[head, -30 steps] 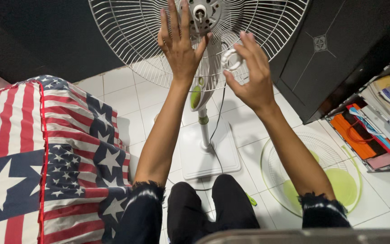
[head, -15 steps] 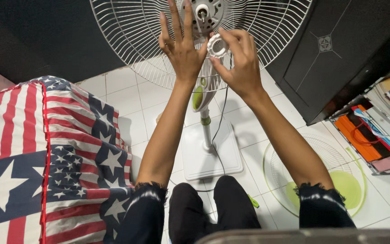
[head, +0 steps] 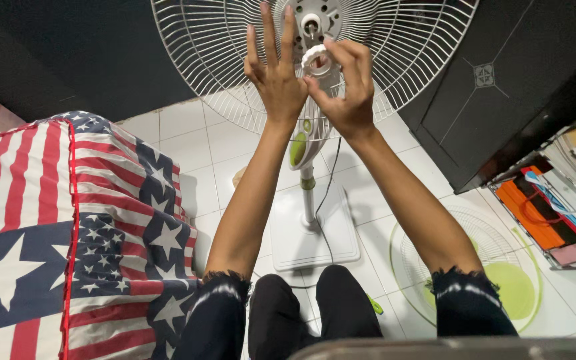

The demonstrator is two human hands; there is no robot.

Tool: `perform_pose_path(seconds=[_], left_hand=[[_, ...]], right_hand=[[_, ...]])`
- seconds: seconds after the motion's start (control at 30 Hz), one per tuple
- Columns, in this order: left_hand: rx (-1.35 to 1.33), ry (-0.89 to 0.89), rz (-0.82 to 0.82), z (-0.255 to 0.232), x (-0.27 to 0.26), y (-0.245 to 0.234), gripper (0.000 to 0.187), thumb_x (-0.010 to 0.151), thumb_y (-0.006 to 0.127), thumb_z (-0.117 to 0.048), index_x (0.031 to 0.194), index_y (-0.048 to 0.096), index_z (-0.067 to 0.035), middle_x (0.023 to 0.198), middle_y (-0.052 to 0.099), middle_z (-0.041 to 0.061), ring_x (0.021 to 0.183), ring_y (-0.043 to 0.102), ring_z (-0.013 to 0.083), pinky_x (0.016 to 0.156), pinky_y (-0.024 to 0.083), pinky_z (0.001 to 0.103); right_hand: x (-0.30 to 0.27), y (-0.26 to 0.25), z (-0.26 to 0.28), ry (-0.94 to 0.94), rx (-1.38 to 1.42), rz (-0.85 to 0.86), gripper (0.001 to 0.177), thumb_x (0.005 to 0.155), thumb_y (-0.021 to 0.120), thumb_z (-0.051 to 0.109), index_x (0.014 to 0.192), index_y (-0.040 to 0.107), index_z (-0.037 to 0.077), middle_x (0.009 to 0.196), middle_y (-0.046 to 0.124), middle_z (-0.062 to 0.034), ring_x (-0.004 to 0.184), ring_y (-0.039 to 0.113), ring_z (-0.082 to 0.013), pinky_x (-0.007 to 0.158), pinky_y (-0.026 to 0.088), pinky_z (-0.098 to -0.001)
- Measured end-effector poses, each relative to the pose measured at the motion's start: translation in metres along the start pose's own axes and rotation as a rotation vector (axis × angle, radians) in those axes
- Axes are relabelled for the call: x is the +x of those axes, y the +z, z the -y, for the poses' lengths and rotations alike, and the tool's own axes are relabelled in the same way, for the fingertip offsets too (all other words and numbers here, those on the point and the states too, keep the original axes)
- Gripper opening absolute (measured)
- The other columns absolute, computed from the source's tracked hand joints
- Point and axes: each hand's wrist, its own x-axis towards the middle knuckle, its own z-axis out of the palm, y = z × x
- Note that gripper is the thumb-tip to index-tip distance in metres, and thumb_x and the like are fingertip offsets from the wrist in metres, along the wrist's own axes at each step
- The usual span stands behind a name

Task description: The person assembles a standing fan by attaching the motor housing to the stand, securing it with a screwdriver, and then mounting the front grill and fan blades.

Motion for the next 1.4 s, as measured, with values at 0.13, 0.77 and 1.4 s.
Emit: perform_pose_path(seconds=[0.13, 0.77, 1.4], left_hand=[[-0.067, -0.004, -0.016, -0.002, -0.003, 0.001, 0.079, 0.100, 0.068, -0.055, 0.163, 0.028, -0.032, 0.173, 0.011, -0.007, 0.156, 0.015, 0.0222, 0.119, 0.024, 0.040], [-0.113, -0.062, 0.045, -0.004, -0.001, -0.001, 0.088, 0.095, 0.076, -0.038, 0.165, 0.025, -0.022, 0.174, 0.015, -0.005, 0.159, 0.016, 0.0227, 0.119, 0.020, 0.036], [-0.214, 0.016, 0.047, 0.010, -0.010, 0.006, 0.090, 0.087, 0.083, -0.054, 0.160, 0.033, -0.040, 0.174, 0.009, -0.002, 0.158, 0.010, 0.0272, 0.125, 0.017, 0.043]], right_hand=[[0.004, 0.011, -0.006, 0.033, -0.009, 0.003, 0.068, 0.089, 0.091, 0.005, 0.146, 0.055, 0.005, 0.133, 0.052, -0.0118, 0.125, 0.058, -0.0273, 0.106, 0.056, -0.0381], [0.028, 0.026, -0.029, 0.027, -0.078, 0.008, 0.060, 0.088, 0.092, 0.008, 0.137, 0.058, 0.003, 0.127, 0.052, -0.0102, 0.122, 0.053, -0.0295, 0.105, 0.048, -0.0424], [0.020, 0.031, -0.042, 0.018, -0.180, -0.092, 0.069, 0.078, 0.101, 0.022, 0.137, 0.066, 0.013, 0.123, 0.054, -0.0033, 0.115, 0.047, -0.0247, 0.100, 0.046, -0.0388]])
